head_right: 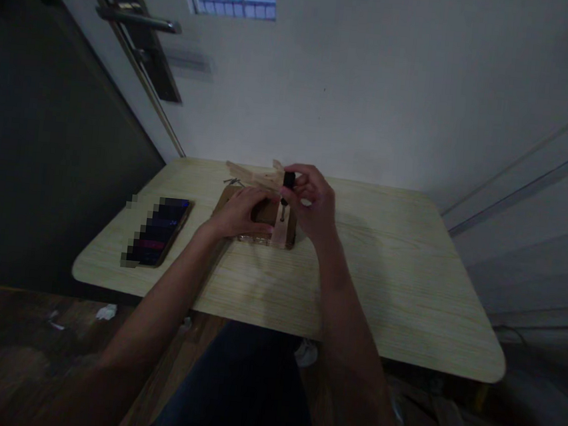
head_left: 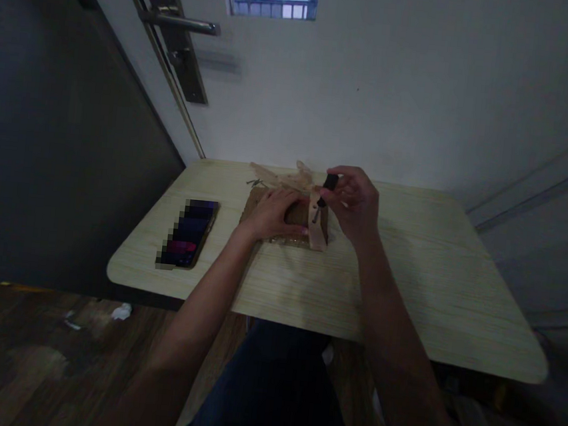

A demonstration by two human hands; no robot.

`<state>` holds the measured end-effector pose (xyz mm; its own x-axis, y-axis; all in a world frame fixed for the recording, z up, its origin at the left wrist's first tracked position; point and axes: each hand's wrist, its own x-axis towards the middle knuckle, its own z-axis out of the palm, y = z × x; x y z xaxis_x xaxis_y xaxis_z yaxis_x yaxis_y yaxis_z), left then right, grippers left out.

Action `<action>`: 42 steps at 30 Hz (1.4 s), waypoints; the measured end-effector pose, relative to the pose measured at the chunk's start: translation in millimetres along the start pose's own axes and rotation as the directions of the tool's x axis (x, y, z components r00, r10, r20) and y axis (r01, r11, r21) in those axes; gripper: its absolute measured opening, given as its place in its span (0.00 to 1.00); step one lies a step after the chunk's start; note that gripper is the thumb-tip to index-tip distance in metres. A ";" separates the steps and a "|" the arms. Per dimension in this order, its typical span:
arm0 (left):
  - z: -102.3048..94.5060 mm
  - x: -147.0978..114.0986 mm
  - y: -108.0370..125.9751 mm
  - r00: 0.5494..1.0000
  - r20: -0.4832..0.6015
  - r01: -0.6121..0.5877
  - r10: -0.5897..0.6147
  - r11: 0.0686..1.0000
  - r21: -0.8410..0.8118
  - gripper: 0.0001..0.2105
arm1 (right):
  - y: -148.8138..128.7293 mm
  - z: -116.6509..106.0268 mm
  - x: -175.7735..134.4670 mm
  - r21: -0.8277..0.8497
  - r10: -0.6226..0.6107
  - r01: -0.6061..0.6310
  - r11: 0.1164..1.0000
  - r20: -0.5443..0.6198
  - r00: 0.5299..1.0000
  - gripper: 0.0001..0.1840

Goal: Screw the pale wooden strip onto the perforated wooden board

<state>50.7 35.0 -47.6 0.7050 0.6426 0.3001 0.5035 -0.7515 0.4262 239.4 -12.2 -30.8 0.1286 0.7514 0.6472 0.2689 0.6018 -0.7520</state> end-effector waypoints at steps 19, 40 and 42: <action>1.5 0.1 -3.2 1.000 -0.021 -0.013 0.013 1.000 -0.009 0.32 | -4.1 -1.0 -3.9 0.098 -0.039 0.026 0.995 0.129 0.991 0.21; -0.6 -0.6 -1.2 1.000 -0.004 -0.006 0.006 1.000 -0.009 0.32 | -8.0 -1.3 -5.0 0.072 -0.037 0.029 0.997 0.105 0.994 0.19; 0.1 -0.4 -2.1 1.000 -0.009 -0.011 0.011 1.000 -0.017 0.32 | -6.1 -1.3 -5.1 0.084 -0.024 0.012 0.996 0.143 0.989 0.23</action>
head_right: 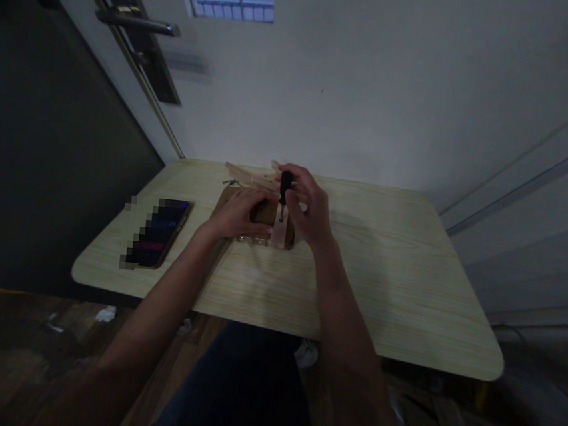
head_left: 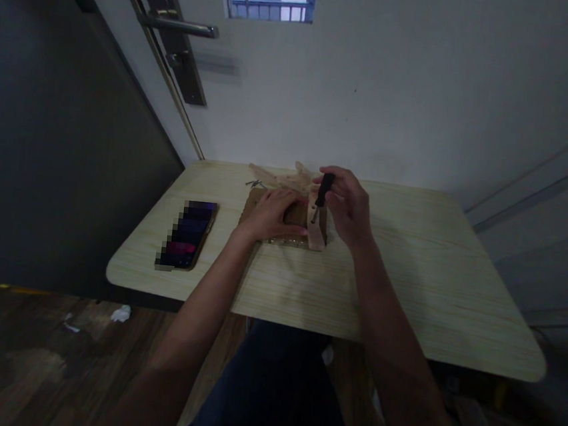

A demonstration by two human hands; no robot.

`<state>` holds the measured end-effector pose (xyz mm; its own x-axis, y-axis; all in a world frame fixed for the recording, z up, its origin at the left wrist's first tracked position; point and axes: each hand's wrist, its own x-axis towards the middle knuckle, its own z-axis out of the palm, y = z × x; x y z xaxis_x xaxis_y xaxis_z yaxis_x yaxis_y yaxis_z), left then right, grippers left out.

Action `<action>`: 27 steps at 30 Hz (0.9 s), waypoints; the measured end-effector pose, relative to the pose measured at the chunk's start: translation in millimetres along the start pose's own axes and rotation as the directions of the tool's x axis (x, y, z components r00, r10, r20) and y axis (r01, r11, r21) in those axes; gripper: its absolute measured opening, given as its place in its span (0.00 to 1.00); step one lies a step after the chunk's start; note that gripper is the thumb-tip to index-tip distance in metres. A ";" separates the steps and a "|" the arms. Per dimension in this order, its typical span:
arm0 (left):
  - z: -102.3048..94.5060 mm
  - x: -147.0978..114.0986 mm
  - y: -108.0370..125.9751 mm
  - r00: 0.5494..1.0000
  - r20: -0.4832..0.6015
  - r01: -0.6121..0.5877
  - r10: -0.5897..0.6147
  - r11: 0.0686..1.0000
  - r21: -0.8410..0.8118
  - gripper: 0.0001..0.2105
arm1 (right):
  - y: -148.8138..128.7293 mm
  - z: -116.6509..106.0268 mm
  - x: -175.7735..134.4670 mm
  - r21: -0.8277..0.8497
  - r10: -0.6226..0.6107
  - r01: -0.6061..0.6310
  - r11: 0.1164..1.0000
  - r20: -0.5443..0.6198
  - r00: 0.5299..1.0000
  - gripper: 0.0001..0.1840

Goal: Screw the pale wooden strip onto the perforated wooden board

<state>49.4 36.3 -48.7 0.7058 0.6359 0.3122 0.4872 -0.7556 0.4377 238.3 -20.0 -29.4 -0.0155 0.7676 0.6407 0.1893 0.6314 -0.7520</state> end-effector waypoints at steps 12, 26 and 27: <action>0.1 0.4 0.9 1.000 0.006 0.010 -0.010 1.000 0.011 0.31 | 8.0 8.2 3.1 -0.198 -0.015 -0.030 0.980 -0.220 0.975 0.27; -1.4 0.1 1.8 1.000 0.006 0.011 -0.011 1.000 -0.001 0.31 | 7.0 1.4 0.7 -0.035 0.031 -0.032 0.999 -0.055 0.998 0.24; -1.5 0.3 1.9 1.000 0.009 0.012 -0.012 1.000 -0.005 0.31 | 7.5 0.7 1.4 -0.038 0.035 -0.038 0.999 -0.063 0.997 0.25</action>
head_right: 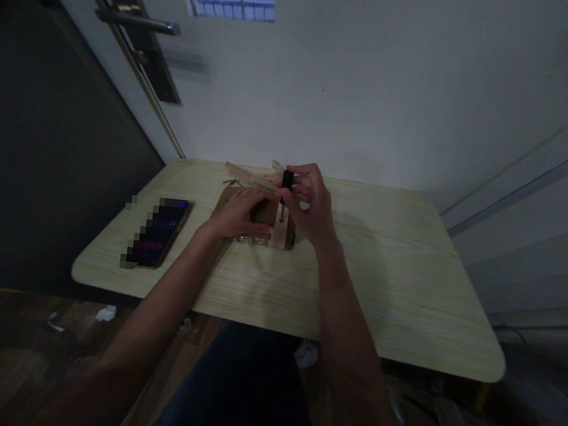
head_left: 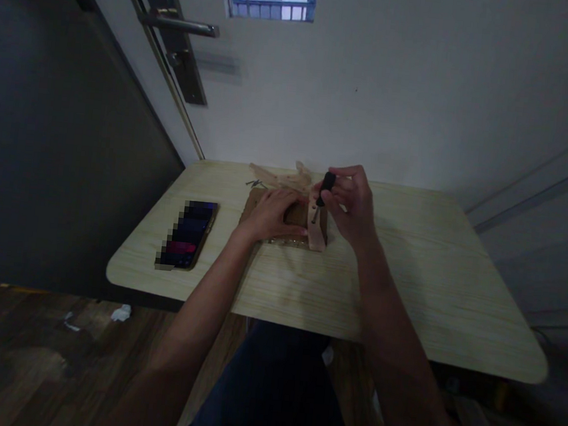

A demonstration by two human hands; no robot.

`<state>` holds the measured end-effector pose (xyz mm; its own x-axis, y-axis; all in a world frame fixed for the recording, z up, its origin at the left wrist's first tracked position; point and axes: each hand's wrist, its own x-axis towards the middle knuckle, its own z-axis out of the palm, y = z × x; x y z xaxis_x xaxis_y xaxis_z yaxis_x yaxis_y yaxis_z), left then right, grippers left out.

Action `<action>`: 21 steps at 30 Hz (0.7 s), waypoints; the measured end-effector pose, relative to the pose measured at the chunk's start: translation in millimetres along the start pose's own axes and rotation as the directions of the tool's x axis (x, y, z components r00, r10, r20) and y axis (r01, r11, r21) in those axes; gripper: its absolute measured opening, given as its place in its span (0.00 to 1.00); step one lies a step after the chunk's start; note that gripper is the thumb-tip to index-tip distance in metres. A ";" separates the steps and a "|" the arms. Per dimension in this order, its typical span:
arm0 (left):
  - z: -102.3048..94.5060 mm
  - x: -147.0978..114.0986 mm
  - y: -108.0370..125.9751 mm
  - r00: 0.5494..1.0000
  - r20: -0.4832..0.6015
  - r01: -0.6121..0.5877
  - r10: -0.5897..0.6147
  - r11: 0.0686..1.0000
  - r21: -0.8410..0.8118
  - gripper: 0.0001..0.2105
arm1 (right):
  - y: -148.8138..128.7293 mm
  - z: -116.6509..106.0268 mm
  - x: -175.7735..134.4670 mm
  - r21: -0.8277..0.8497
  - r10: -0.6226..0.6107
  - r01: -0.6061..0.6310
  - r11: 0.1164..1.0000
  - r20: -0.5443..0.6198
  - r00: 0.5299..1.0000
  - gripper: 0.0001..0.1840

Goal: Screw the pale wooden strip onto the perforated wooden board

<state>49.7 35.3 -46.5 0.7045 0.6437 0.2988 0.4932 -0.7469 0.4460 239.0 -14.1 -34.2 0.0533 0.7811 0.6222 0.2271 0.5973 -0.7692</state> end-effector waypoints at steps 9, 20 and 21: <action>1.1 0.1 -0.5 1.000 -0.008 -0.005 0.005 1.000 0.005 0.31 | -1.9 3.2 2.0 -0.190 -0.083 0.056 0.980 -0.133 0.988 0.24; 0.5 0.1 -0.4 1.000 -0.005 -0.020 0.020 1.000 0.006 0.31 | -12.6 -3.3 0.8 -0.099 -0.078 0.086 0.991 0.083 0.993 0.21; 0.4 0.0 0.0 1.000 -0.003 -0.019 0.019 1.000 0.009 0.31 | -12.8 -3.8 0.7 -0.059 -0.067 0.073 0.996 0.103 0.992 0.22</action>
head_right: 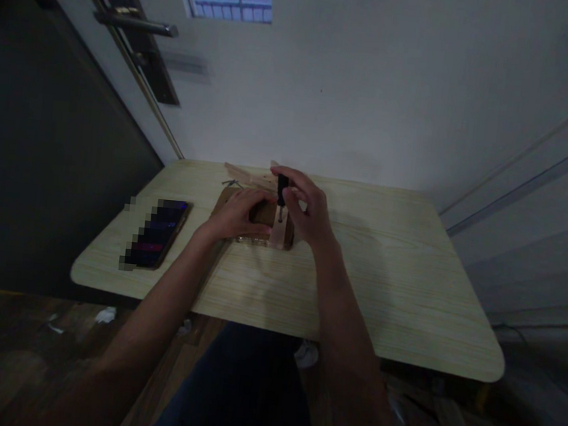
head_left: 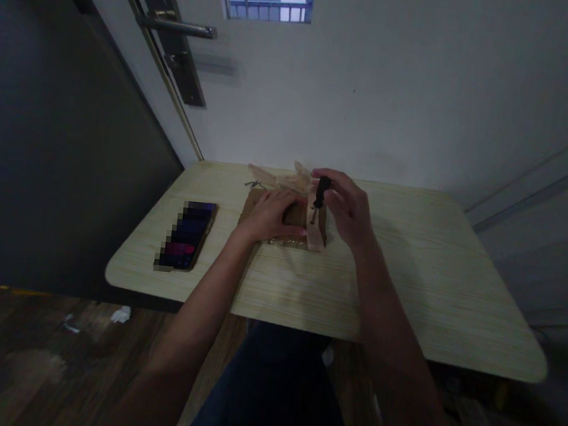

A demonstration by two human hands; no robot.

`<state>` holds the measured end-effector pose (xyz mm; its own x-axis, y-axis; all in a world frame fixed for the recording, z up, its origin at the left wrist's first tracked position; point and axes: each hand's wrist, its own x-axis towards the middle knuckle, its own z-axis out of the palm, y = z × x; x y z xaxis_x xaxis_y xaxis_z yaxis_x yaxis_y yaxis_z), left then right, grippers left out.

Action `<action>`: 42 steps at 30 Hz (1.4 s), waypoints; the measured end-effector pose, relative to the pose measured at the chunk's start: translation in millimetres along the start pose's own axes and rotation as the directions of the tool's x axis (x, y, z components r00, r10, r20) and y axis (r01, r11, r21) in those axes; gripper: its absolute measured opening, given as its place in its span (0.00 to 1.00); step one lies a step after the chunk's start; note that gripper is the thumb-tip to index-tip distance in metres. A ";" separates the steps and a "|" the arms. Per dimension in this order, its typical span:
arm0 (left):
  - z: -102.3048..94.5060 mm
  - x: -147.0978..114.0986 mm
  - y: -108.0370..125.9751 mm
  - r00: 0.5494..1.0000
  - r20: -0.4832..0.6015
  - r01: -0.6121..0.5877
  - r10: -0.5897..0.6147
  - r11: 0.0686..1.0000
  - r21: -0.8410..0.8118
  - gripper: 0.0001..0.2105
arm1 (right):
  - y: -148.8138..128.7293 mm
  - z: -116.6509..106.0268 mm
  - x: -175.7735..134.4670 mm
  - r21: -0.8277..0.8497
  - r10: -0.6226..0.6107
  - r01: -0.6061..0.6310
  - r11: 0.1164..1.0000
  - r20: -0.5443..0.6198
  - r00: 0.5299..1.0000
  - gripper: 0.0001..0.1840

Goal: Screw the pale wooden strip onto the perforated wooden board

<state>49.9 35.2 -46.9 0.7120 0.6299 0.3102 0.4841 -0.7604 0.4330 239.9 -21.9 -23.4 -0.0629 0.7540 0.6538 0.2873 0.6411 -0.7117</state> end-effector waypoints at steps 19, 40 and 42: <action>-0.6 0.5 0.5 1.000 0.009 0.025 -0.025 1.000 0.001 0.32 | 3.7 1.6 0.7 -0.063 0.026 -0.038 0.997 -0.174 0.984 0.17; 1.8 0.4 -2.1 1.000 -0.005 0.009 -0.009 1.000 -0.001 0.31 | 9.5 5.9 1.0 -0.112 0.008 -0.031 0.993 -0.202 0.979 0.19; 2.0 0.3 -2.4 1.000 -0.008 0.001 -0.001 1.000 -0.007 0.31 | 7.6 6.3 0.6 -0.136 0.006 -0.032 0.990 -0.187 0.982 0.19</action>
<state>50.0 36.9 -49.5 0.7074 0.6318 0.3167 0.4809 -0.7587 0.4394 236.0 -15.6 -30.0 0.1184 0.7183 0.6856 0.4166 0.5909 -0.6909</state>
